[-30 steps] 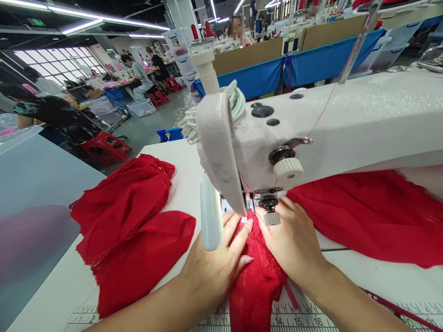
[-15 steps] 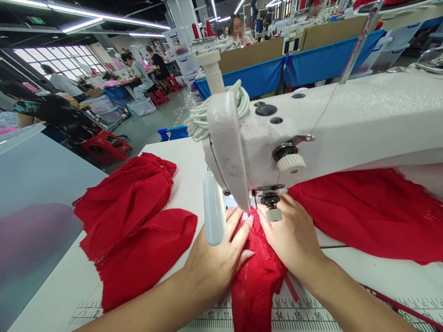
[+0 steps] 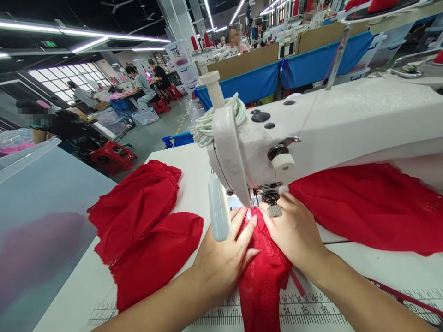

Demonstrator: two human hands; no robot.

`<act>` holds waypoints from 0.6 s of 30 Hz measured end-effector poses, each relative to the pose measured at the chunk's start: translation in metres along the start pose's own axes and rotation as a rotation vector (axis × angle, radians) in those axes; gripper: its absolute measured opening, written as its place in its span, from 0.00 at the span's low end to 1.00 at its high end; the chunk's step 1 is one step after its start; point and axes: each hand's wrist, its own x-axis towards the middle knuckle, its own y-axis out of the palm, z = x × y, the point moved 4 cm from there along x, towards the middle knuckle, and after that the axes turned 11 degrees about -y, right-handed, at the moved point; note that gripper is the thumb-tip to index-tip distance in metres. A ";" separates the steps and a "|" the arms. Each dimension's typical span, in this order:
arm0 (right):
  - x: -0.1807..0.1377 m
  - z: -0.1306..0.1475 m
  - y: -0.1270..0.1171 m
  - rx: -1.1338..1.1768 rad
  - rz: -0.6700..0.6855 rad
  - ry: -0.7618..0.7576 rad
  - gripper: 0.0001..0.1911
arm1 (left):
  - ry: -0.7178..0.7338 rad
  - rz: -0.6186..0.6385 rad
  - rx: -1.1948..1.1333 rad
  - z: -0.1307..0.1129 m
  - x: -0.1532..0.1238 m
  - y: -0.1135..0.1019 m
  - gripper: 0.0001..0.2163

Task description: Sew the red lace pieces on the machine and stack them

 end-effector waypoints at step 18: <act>0.001 -0.006 0.002 0.105 0.021 0.072 0.14 | -0.009 0.022 -0.011 0.002 0.001 0.001 0.24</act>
